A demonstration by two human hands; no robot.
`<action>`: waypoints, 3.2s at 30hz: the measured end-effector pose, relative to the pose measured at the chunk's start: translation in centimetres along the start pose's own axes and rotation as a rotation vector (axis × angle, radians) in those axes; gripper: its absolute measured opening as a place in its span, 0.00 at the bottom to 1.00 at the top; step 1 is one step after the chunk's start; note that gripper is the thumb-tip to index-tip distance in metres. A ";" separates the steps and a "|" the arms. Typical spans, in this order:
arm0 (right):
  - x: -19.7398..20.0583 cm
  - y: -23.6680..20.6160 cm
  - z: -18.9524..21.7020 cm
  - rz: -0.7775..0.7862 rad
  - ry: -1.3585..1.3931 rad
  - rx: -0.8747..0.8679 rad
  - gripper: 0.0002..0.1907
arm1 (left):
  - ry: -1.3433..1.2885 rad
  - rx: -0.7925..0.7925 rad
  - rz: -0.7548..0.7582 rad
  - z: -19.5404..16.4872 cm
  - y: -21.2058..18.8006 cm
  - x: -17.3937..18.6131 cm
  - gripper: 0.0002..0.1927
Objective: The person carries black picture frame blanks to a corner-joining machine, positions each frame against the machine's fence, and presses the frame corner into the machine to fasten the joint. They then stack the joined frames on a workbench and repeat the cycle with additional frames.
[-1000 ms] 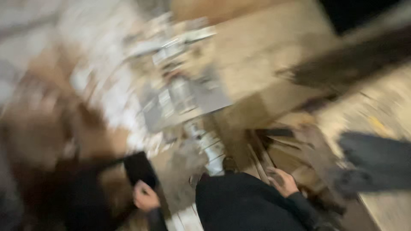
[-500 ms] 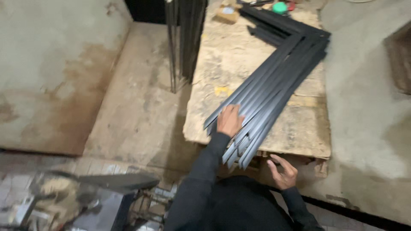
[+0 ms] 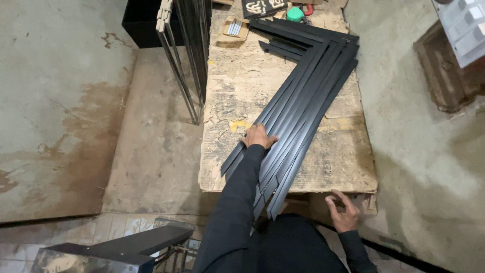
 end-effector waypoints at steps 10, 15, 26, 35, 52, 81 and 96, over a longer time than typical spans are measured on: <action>-1.6 1.2 1.7 0.068 0.009 0.026 0.17 | -0.102 0.088 0.170 0.1 1.2 -0.1 0.38; -2.2 1.7 2.3 0.087 0.045 -0.008 0.17 | -0.039 0.051 0.073 -1.5 1.2 0.4 0.40; -1.8 0.8 1.6 0.049 0.073 -0.041 0.18 | -0.150 -0.049 -0.110 -1.9 -0.2 1.2 0.38; -1.7 1.0 0.9 0.066 0.030 -0.160 0.18 | -0.176 -0.058 0.042 -3.5 0.7 0.7 0.51; -10.4 5.1 7.4 0.404 0.779 -0.247 0.34 | -0.094 -0.269 -0.266 -2.7 -8.5 6.6 0.19; -20.8 -40.9 35.3 2.033 0.465 0.739 0.31 | 1.339 0.103 -0.621 9.9 -77.2 21.4 0.21; -25.9 -43.2 42.1 1.634 1.054 0.323 0.21 | 0.930 1.348 -0.842 11.7 -105.7 -1.4 0.28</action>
Point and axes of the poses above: each hand's wrist, its own y-axis towards the middle knuckle, its own x-axis out of the back of the hand, z = x × y, the point moved 6 cm from there along y, towards the middle knuckle, and after that the axes turned 10 degrees about -x, right-handed, at the moved point
